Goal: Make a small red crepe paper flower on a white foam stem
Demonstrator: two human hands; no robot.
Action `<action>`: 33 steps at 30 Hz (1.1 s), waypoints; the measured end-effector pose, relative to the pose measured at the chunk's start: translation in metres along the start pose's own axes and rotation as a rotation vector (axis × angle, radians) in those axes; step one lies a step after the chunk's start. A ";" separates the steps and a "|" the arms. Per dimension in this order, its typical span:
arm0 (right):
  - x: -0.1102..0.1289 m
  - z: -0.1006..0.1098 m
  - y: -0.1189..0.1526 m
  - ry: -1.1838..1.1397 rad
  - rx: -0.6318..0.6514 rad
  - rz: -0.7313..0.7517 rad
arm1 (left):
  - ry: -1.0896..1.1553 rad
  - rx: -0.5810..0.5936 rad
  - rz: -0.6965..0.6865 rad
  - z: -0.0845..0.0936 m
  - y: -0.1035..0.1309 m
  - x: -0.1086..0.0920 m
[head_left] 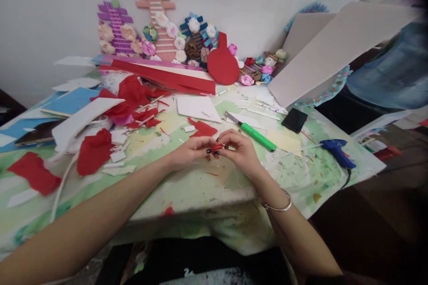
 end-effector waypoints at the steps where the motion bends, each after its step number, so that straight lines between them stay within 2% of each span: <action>1: 0.001 0.001 0.000 -0.007 -0.008 0.007 | 0.003 0.005 0.005 -0.001 0.000 -0.001; 8: 0.006 0.004 0.000 -0.012 -0.054 0.001 | -0.007 0.005 0.037 -0.003 0.001 -0.001; 11: 0.004 0.005 0.000 -0.017 -0.067 -0.019 | -0.080 -0.026 0.021 0.000 0.000 -0.001; 13: -0.001 0.007 0.000 -0.029 -0.092 -0.036 | -0.192 -0.089 0.004 0.005 0.000 -0.003; 16: -0.014 0.010 0.001 0.004 -0.134 -0.095 | -0.395 -0.247 -0.053 0.017 0.002 -0.009; 19: -0.023 0.009 0.002 0.076 -0.130 -0.159 | -0.560 -0.386 -0.129 0.024 0.006 -0.020; 21: -0.026 0.006 0.002 0.096 -0.112 -0.171 | -0.637 -0.438 -0.146 0.027 0.009 -0.024; 24: -0.027 0.005 0.003 0.099 -0.101 -0.174 | -0.663 -0.445 -0.127 0.028 0.009 -0.024; 30: -0.030 0.003 0.003 0.120 -0.075 -0.198 | -0.518 -0.328 -0.061 0.021 0.004 -0.016; 33: -0.030 0.006 0.003 0.070 -0.100 -0.206 | -0.540 -0.344 -0.066 0.020 0.004 -0.019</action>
Point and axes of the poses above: each hand's wrist, its own y-axis away from the middle knuckle, its own z-axis out of the back of the hand, x = y × z, the point moved 8 cm from there along -y, towards the middle knuckle, and after that the axes turned 10 degrees about -y, right-handed, at the moved point
